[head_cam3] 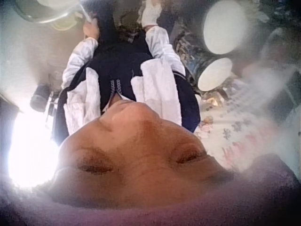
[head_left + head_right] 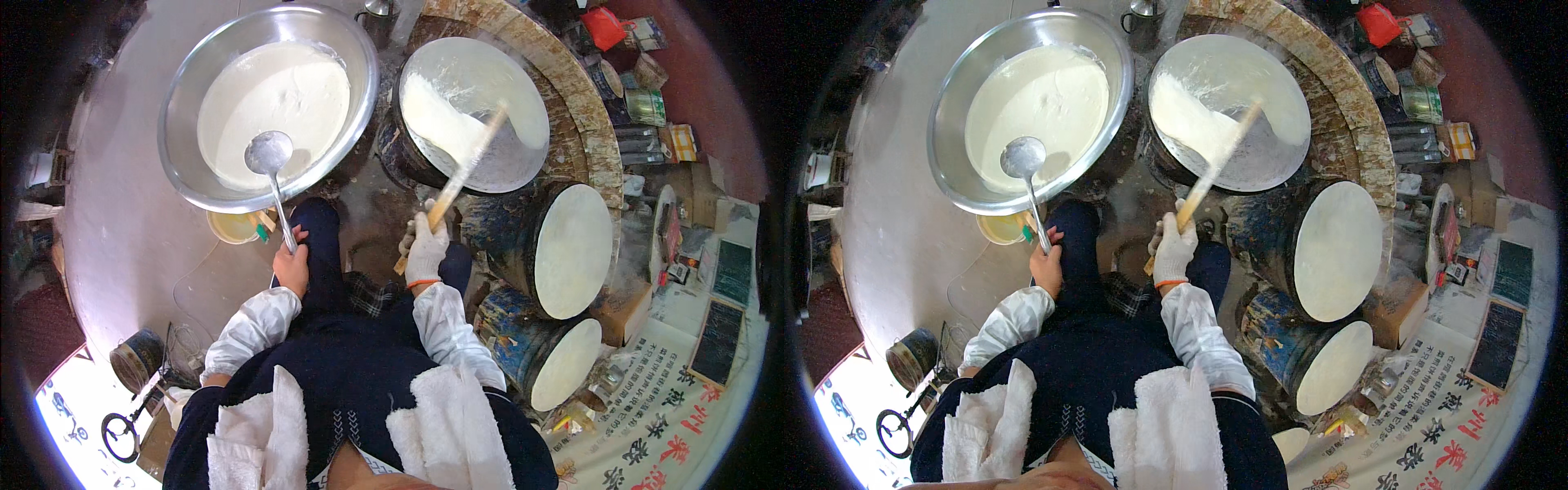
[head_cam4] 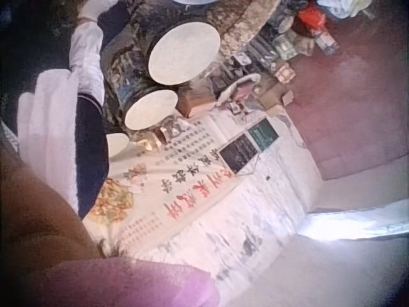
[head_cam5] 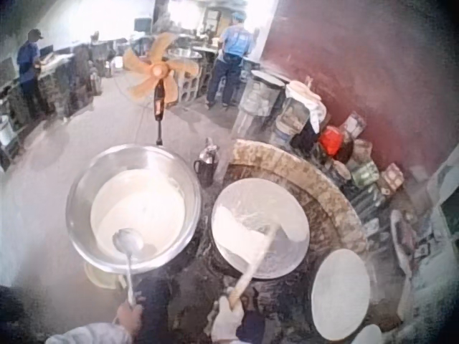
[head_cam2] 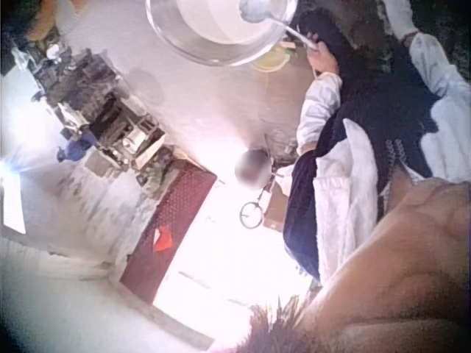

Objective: The person scoops white batter from a large metal bowl and pours it onto multiple hot circular griddles. Using a wooden spreader, they spread the batter into thin, round crepes. The person flips the crepes with a metal spatula and stacks the finished ones on a nearby tray.

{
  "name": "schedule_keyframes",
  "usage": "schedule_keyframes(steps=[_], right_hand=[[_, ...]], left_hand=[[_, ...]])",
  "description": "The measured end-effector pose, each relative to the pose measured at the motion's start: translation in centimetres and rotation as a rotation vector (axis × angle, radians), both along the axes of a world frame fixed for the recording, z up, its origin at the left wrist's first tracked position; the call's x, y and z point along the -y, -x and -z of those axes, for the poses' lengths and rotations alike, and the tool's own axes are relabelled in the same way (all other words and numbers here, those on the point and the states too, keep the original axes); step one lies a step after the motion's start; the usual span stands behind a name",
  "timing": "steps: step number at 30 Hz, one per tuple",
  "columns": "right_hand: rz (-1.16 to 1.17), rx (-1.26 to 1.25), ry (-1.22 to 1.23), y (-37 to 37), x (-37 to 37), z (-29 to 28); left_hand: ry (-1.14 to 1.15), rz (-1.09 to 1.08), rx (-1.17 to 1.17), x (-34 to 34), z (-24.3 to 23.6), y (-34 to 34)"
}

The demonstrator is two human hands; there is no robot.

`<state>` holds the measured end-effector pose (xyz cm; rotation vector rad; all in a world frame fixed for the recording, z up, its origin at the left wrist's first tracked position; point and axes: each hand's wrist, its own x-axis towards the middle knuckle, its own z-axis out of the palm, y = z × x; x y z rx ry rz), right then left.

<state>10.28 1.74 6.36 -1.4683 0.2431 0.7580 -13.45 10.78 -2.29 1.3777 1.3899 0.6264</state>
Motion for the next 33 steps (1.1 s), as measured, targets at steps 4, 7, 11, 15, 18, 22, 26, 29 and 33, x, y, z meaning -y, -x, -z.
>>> schedule_keyframes(steps=[4, 7, 11, 15, 18, 22, 26, 29, 33], right_hand=[[-0.145, 0.091, -0.086, 0.1, -5.7, -1.4], [-0.183, 0.123, -0.154, -1.3, -13.3, 1.2], [-0.021, -0.006, -0.092, -1.2, -15.3, 1.3], [0.046, -0.057, 0.058, 1.2, -9.8, -1.1], [0.019, -0.114, 0.041, 2.2, -3.8, -2.6], [0.108, -0.123, -0.119, 0.7, -1.0, -2.7], [-0.298, 0.128, -0.067, 2.2, -2.7, -1.3], [-0.253, 0.073, 0.058, 2.5, -0.7, 0.1], [-0.213, -0.008, 0.147, 2.0, 7.2, -0.7]], left_hand=[[0.024, 0.001, 0.017, -0.6, 0.0, 0.2], [0.063, 0.014, 0.056, -0.9, 0.0, 0.4], [0.073, -0.002, 0.125, -0.9, 0.1, 0.3], [0.055, -0.002, 0.09, -1.2, 0.1, 0.2], [0.038, 0.007, 0.085, -1.4, -0.3, 0.4], [0.018, 0.008, 0.089, -1.0, 0.0, 0.9], [0.039, 0.042, 0.093, -0.4, 0.3, 0.2], [0.021, 0.091, 0.026, 0.1, -0.4, -0.7], [0.006, 0.078, 0.032, 0.7, 0.3, -1.1]])
